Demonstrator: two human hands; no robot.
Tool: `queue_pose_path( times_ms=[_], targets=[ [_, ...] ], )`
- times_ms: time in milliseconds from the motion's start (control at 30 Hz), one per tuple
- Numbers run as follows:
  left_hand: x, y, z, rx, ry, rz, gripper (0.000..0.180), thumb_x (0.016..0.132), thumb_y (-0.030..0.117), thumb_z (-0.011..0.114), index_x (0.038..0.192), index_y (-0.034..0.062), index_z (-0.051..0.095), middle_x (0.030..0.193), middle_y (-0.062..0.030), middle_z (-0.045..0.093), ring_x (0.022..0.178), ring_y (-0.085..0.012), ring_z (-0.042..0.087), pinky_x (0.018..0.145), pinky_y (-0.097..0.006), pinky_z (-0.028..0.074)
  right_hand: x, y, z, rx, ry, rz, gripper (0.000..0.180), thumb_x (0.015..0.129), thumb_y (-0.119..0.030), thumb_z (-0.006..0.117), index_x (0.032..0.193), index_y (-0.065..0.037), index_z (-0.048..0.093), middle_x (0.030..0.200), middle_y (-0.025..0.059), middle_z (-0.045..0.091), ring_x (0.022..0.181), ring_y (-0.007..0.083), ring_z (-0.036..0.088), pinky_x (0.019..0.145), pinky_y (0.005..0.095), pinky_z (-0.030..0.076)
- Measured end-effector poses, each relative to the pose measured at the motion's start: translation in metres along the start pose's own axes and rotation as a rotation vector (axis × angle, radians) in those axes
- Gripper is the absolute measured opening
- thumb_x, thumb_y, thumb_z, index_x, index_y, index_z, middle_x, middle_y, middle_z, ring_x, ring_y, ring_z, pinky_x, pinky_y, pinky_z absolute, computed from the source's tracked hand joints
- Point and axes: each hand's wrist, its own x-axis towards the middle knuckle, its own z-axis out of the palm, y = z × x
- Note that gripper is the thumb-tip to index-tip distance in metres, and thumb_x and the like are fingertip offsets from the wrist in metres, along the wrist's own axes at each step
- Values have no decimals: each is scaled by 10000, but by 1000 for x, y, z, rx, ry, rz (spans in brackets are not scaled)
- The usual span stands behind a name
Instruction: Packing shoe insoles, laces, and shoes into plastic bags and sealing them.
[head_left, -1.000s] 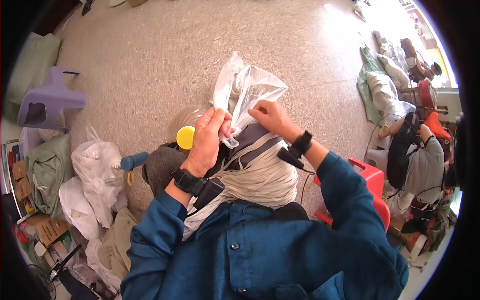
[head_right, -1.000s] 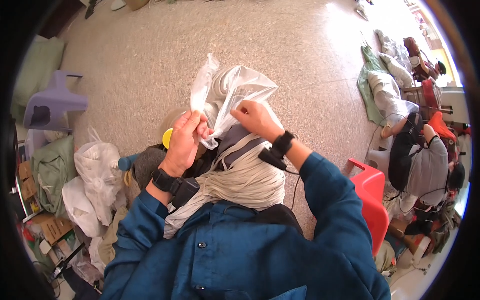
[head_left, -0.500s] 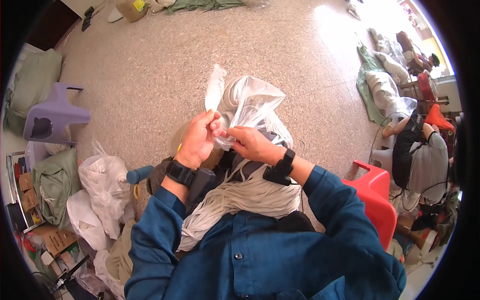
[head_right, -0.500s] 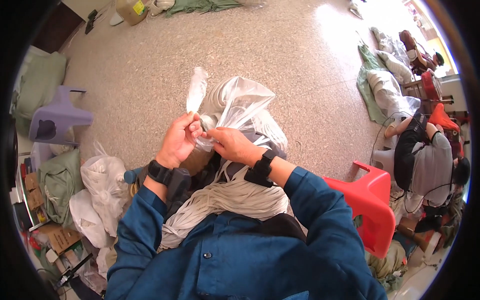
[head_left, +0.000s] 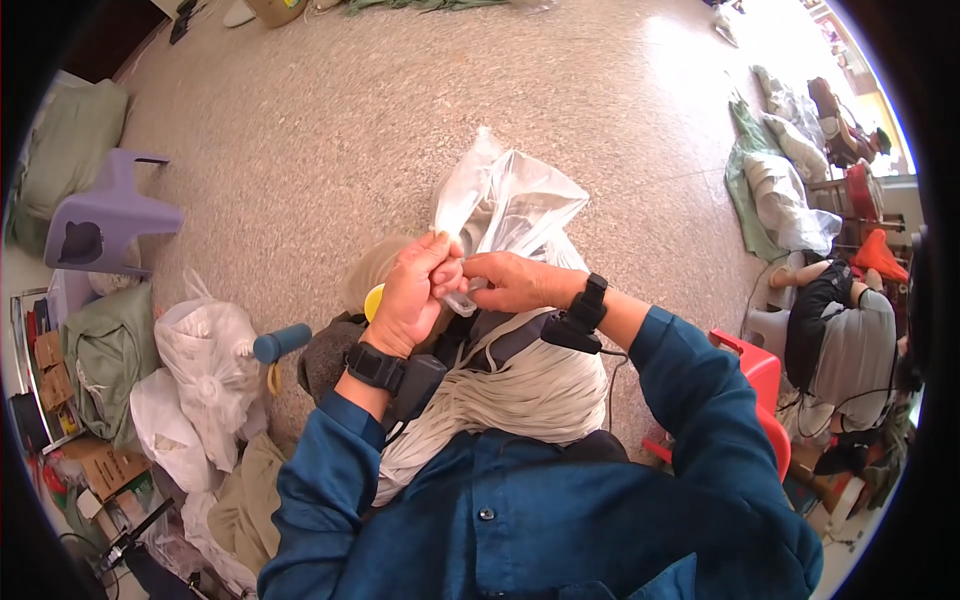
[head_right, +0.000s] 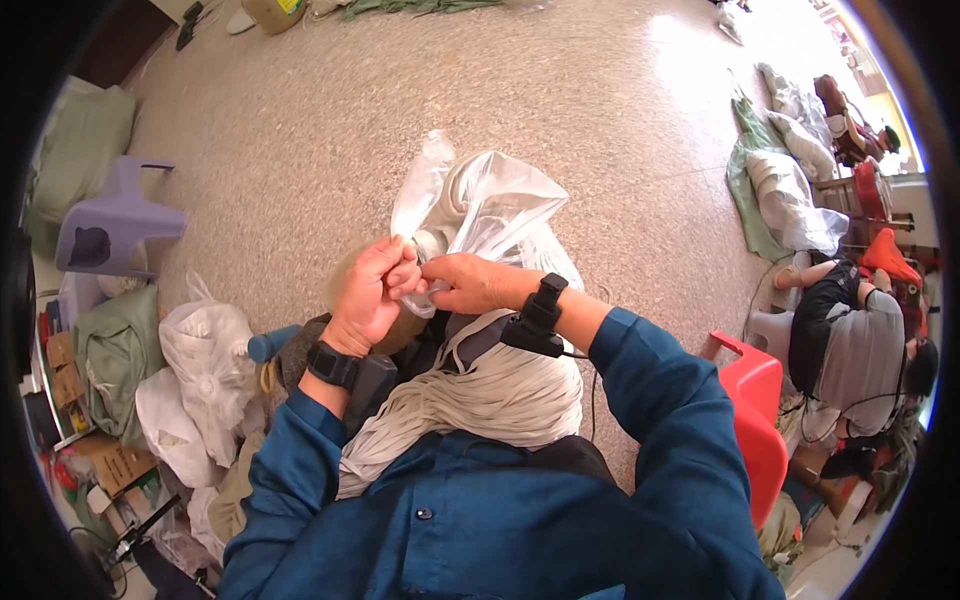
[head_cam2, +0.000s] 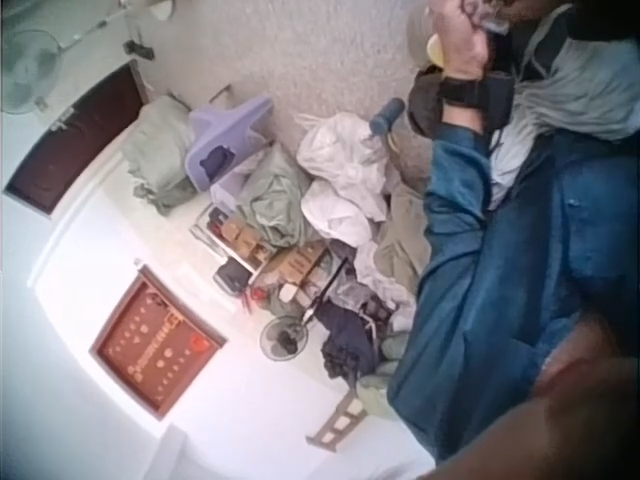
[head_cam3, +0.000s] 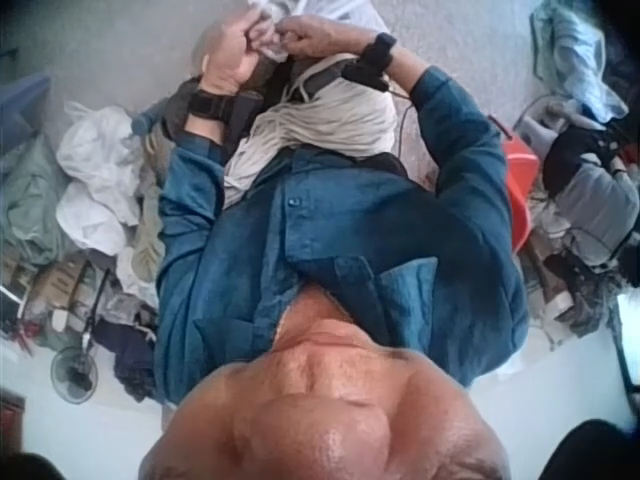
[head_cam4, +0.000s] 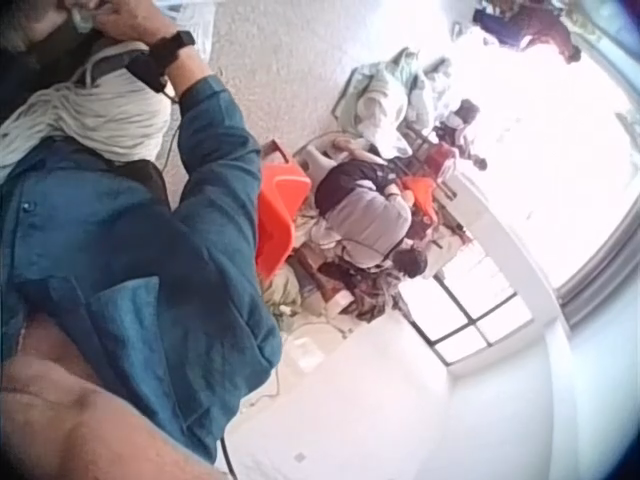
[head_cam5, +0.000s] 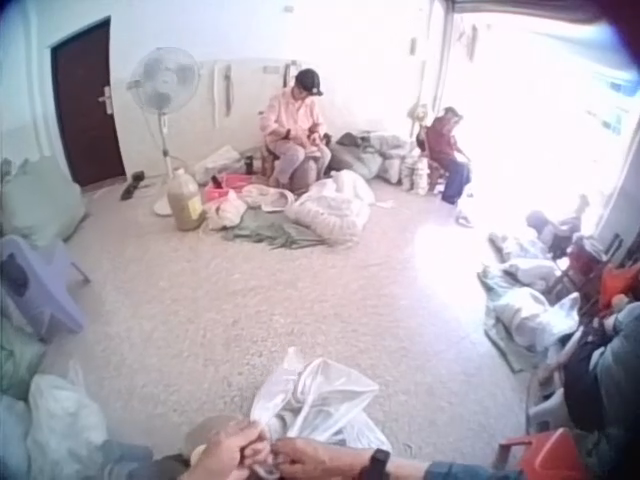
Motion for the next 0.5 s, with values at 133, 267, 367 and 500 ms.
queue_pose_path(
  times_ms=[133,267,367,500],
  targets=[
    [-2,0,-3,14,-17,24,249,1031,236,493,901,43,583,603,56,384,531,-69,367,640,-256,453,2,-7,-7,62,-110,161,266,828,-87,547,1076,-16,614,823,143,669,789,236,682,726,354,519],
    [-3,0,-6,-23,-4,9,245,1030,233,494,905,43,585,604,55,385,535,-68,368,638,-258,453,0,-3,-7,296,-119,186,257,832,-90,544,1064,-20,629,814,126,669,752,187,673,716,334,521],
    [-6,0,-4,28,-2,17,243,1030,232,493,903,46,585,604,57,383,538,-67,369,634,-251,447,-1,-9,-5,194,-57,116,240,828,-78,537,1037,-16,639,823,131,669,763,222,676,719,345,526],
    [-14,-2,8,79,3,23,249,1035,226,472,895,47,574,624,53,385,555,-68,367,625,-233,414,-3,-5,13,-174,177,-127,143,827,-91,551,906,6,621,814,156,643,786,340,661,691,414,526]
  ],
)
